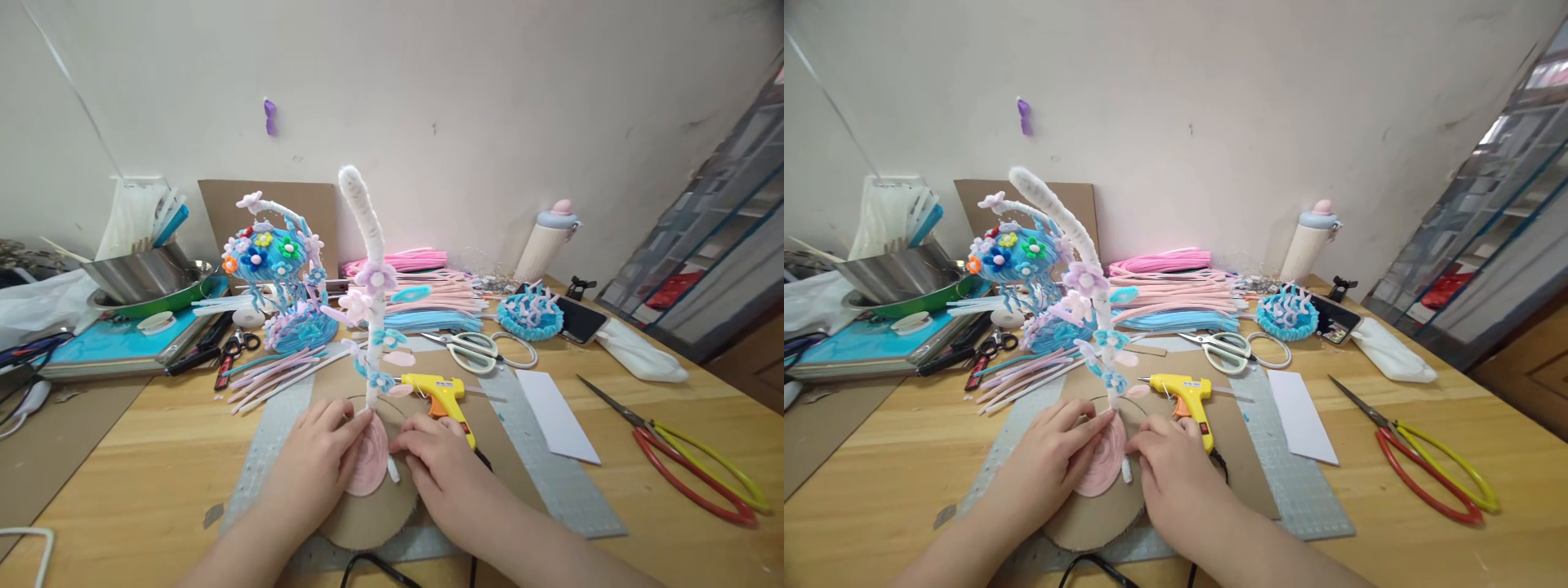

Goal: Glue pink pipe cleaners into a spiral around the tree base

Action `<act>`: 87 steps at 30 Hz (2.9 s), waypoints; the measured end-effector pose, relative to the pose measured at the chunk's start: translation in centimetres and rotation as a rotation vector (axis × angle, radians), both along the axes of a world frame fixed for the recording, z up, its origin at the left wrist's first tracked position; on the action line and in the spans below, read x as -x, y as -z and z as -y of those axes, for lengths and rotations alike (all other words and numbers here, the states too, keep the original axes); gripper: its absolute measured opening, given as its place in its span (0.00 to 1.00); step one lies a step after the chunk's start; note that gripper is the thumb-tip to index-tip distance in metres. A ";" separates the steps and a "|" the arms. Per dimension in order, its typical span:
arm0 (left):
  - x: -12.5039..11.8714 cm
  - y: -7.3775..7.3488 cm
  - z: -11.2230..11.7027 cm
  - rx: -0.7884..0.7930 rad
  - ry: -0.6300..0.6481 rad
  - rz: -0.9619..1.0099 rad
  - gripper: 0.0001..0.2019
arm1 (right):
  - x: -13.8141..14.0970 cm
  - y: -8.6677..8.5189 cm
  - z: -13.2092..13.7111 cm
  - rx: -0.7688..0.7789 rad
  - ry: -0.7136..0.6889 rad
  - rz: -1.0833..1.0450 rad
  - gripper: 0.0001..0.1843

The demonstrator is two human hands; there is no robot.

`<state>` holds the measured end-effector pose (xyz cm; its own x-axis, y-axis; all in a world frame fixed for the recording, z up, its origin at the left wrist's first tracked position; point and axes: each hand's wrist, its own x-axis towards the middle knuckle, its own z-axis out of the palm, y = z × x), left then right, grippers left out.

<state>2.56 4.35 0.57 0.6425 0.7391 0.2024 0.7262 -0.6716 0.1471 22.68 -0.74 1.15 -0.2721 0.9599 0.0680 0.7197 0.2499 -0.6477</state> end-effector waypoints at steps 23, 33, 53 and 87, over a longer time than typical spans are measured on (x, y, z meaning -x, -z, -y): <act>-0.5 -0.2 -0.1 0.170 -0.082 0.195 0.14 | 0.1 0.0 -0.1 0.015 -0.002 -0.012 0.18; 0.7 0.8 -1.2 0.373 -0.269 0.592 0.11 | 0.0 0.0 0.1 0.012 0.002 0.003 0.18; -0.5 -0.1 -1.9 0.126 -0.102 0.352 0.06 | 0.0 0.1 -0.1 -0.004 -0.004 0.008 0.19; 1.5 -1.2 -1.7 0.352 -0.171 0.435 0.06 | -0.1 0.0 0.0 0.027 0.006 0.002 0.18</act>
<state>1.07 6.10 1.73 0.4206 0.8958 0.1440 0.6429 -0.4062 0.6494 22.76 -0.77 1.11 -0.2668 0.9629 0.0412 0.7223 0.2281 -0.6529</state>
